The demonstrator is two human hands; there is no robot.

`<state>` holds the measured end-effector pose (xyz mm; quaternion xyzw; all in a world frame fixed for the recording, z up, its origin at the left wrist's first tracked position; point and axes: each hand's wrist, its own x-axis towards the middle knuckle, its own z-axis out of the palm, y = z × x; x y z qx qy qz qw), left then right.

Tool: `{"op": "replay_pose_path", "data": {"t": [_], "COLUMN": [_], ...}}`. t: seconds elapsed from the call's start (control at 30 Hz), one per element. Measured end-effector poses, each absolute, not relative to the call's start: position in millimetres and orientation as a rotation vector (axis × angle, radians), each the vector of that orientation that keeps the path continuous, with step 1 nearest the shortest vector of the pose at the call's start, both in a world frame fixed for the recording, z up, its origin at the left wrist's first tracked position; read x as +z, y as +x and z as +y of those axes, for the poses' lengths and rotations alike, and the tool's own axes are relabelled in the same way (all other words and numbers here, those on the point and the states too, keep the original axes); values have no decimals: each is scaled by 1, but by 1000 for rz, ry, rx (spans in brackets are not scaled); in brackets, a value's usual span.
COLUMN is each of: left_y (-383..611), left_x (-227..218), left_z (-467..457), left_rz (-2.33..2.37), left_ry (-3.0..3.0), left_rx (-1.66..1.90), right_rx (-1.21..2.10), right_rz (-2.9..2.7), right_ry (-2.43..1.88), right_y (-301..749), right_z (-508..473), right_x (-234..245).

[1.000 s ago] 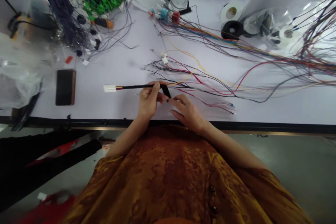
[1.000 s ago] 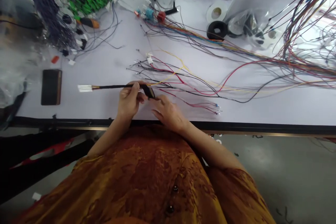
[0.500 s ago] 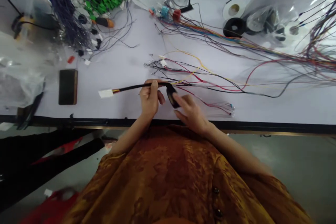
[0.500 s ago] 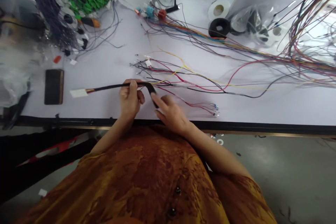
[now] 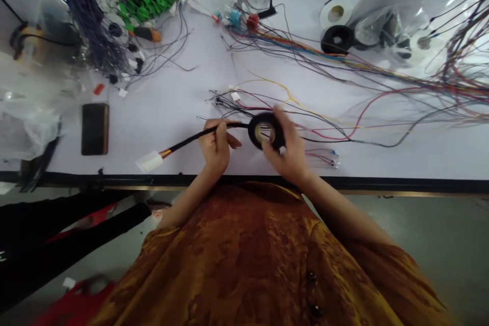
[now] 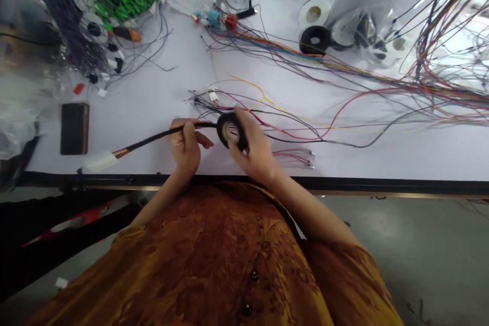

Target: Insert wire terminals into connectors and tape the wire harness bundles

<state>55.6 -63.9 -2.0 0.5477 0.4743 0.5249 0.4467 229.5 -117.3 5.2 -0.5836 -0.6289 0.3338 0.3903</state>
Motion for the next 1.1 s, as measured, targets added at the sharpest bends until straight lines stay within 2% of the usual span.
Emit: {"op": "replay_pose_path", "data": {"t": [0.13, 0.23, 0.43, 0.53, 0.6, 0.73, 0.9, 1.0, 1.1], "left_y": [62, 62, 50, 40, 35, 41, 71, 84, 87], "left_x": [7, 13, 9, 2, -4, -16, -29, -26, -14], "left_z": [-59, -65, -83, -85, -84, -76, -65, -64, -63], "left_rz": [1146, 1064, 789, 819, 924, 996, 847, 935, 1053], "left_ry": [1092, 1222, 2019, 2106, 1934, 1448, 1466, 1371, 1262], "left_rx": [1193, 1157, 1084, 1076, 1124, 1082, 974, 1018, 1047], "right_rx": [643, 662, 1298, 1559, 1597, 1516, 1454, 1299, 957], "right_rz": [-1917, -1713, -1493, -1176, -813, -471, -474, -740, -1293], "right_ry": [-1438, -1463, -1645, -1597, -1532, -1347, -1317, -1456, -1584], "right_y": [225, 231, 241, 240, 243, 256, 272, 269, 249], "right_z": [-155, -133, -53, -39, -42, -60, -79, -103, -139], "right_x": [10, 20, 25, 17, 12, 1, -3, 2, 2]}}
